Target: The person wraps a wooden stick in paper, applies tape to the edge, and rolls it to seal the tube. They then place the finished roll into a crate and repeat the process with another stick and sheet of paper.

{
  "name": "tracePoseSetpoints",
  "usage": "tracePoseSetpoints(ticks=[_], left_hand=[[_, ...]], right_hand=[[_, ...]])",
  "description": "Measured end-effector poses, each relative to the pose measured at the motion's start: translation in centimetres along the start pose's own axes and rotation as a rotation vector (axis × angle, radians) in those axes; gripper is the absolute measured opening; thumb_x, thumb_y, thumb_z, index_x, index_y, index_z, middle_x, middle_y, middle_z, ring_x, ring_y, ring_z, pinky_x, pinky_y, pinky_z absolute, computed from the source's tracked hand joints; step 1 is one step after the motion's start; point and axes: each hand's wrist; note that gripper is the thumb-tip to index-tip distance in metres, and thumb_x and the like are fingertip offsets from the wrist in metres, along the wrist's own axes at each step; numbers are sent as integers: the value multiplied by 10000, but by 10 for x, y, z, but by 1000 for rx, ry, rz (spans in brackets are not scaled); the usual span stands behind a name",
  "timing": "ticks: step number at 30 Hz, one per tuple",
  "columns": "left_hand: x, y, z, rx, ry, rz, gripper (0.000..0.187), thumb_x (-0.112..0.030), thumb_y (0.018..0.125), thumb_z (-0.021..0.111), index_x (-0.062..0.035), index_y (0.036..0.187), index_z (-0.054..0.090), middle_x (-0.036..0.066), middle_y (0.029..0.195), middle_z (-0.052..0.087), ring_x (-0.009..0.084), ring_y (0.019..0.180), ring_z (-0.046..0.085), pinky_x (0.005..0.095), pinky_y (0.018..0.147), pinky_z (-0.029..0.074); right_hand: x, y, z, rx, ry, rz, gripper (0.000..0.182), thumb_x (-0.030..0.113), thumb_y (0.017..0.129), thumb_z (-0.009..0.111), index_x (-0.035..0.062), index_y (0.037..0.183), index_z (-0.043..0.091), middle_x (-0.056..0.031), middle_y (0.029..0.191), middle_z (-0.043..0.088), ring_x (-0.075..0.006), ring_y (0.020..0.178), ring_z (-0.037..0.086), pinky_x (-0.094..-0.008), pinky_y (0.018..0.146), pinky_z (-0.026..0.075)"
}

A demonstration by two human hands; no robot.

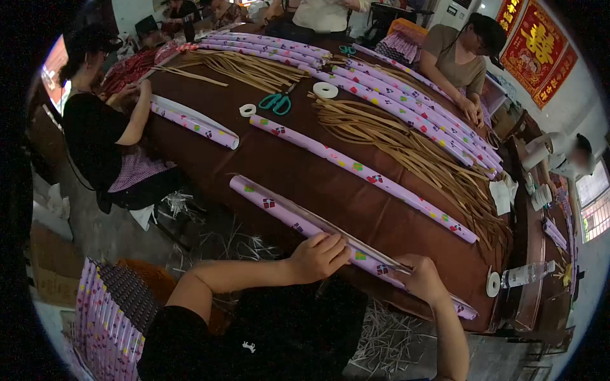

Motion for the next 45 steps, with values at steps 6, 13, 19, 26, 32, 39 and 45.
tracePoseSetpoints(ticks=[6,13,19,26,32,39,45], left_hand=[[13,17,-4,-91,29,201,265,-246,909,588,-107,1131,631,87,1336,547,249,1277,483,406,1077,358],[15,33,8,252,-352,262,381,-160,845,562,57,1156,593,248,1186,631,354,1174,593,434,1016,460],[14,29,6,305,-395,202,413,-138,836,560,91,1179,582,260,1130,648,378,1073,642,422,914,530],[14,30,5,318,-391,186,456,-145,840,554,84,1234,568,246,1193,638,388,1127,618,420,954,513],[20,35,-4,408,-440,175,491,-18,798,564,33,1286,566,195,1257,626,335,1172,605,417,987,497],[16,35,-3,346,-404,230,481,47,779,547,23,1256,600,175,1215,651,325,1158,614,413,961,510],[12,30,0,303,-297,257,438,78,799,515,51,1226,609,191,1207,650,335,1158,615,426,963,519]], right_hand=[[20,-20,23,-177,-314,-69,294,-27,757,710,90,1023,752,-97,861,696,-278,769,676,-339,661,541],[8,-35,47,-368,-608,-244,456,-71,748,634,116,1159,699,-117,998,687,-287,814,687,-376,668,557],[1,-37,71,-499,-724,-242,431,-49,776,585,70,1183,666,-181,1082,671,-343,963,676,-431,797,568],[-8,-35,103,-734,-777,-167,420,-9,797,545,43,1200,652,-183,1147,659,-358,1087,633,-510,1002,475],[-7,-39,114,-788,-753,-100,449,62,810,580,69,1258,610,-157,1234,618,-326,1164,582,-500,1059,409],[2,-69,96,-1011,-531,22,504,160,801,722,43,1269,578,-130,1248,614,-281,1203,562,-478,1080,369],[-91,-165,19,-1901,96,442,164,151,899,697,2,964,672,-65,890,669,-126,759,596,-283,676,470]])
Point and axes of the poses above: each hand's wrist, its own y-axis towards the middle knuckle, its own z-axis out of the palm, x = y × z
